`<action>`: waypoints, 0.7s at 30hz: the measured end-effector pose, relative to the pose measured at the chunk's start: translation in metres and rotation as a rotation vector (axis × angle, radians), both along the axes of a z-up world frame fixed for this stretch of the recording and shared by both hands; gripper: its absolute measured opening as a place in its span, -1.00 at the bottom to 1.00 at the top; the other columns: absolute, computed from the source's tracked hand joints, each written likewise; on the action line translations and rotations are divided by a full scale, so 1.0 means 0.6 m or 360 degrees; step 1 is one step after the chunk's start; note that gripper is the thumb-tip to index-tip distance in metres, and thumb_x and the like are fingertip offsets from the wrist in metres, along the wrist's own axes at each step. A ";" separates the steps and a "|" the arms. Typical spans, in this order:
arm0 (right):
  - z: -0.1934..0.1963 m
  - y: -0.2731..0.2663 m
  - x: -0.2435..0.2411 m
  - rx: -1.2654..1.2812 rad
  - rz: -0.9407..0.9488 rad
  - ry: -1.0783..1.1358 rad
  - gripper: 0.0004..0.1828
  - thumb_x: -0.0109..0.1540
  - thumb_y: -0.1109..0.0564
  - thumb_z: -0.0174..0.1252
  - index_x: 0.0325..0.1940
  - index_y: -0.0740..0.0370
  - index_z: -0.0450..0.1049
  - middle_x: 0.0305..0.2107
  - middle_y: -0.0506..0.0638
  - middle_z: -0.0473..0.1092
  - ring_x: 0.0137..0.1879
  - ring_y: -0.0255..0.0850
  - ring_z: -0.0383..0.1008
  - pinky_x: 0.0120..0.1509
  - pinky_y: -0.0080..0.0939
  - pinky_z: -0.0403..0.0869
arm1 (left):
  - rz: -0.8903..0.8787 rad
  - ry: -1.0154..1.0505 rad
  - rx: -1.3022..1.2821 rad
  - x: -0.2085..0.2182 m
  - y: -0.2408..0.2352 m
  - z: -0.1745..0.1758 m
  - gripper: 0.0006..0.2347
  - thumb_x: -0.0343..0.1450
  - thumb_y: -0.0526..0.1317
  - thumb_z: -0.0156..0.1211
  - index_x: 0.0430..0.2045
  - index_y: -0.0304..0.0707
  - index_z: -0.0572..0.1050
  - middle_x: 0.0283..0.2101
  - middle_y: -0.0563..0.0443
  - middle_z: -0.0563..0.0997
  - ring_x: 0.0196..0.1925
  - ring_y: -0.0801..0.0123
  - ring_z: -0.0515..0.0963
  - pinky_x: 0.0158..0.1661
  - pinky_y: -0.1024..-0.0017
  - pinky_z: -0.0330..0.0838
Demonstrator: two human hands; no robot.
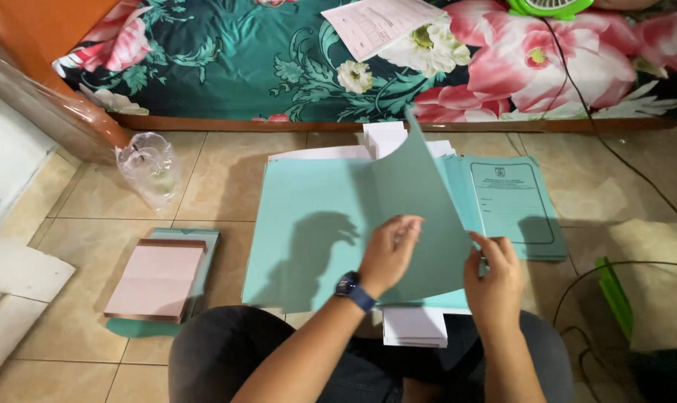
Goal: The person sits on the floor and folds light blue paper sheets in half by hand. They repeatedly pick up a sheet, fold it, and place it onto a growing stack on the floor.
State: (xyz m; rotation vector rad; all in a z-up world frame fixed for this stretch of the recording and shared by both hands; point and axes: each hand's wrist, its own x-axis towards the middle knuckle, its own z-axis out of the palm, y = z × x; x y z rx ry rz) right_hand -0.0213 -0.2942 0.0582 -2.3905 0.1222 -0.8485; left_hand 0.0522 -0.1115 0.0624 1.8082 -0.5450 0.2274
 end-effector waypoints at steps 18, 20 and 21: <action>-0.085 0.095 0.033 -0.0451 0.0725 0.0715 -0.47 0.29 -0.01 0.17 0.32 0.22 0.40 0.25 0.16 0.37 0.41 0.03 0.35 0.44 -0.03 0.38 | 0.0900 0.0604 0.0843 0.026 0.245 -0.125 -0.30 0.30 -0.31 0.08 0.39 -0.57 0.05 0.14 -0.49 0.43 0.10 -0.32 0.54 -0.02 -0.10 0.58; -0.102 0.102 0.032 -0.0706 0.0767 0.0999 -0.38 0.32 -0.01 0.11 0.43 0.27 0.25 0.37 0.18 0.21 0.50 0.02 0.23 0.51 -0.04 0.32 | 0.1044 0.0076 0.1223 0.014 0.231 -0.101 -0.35 0.30 -0.28 0.09 0.39 -0.39 0.18 0.34 -0.40 0.23 0.37 -0.23 0.26 0.11 -0.07 0.41; -0.095 0.107 0.028 -0.0716 0.0775 0.0998 -0.38 0.32 -0.01 0.11 0.43 0.27 0.25 0.37 0.18 0.21 0.50 0.02 0.23 0.51 -0.04 0.32 | 0.1054 0.0081 0.1217 0.013 0.228 -0.103 -0.35 0.30 -0.28 0.09 0.39 -0.39 0.18 0.34 -0.40 0.23 0.37 -0.23 0.26 0.11 -0.07 0.41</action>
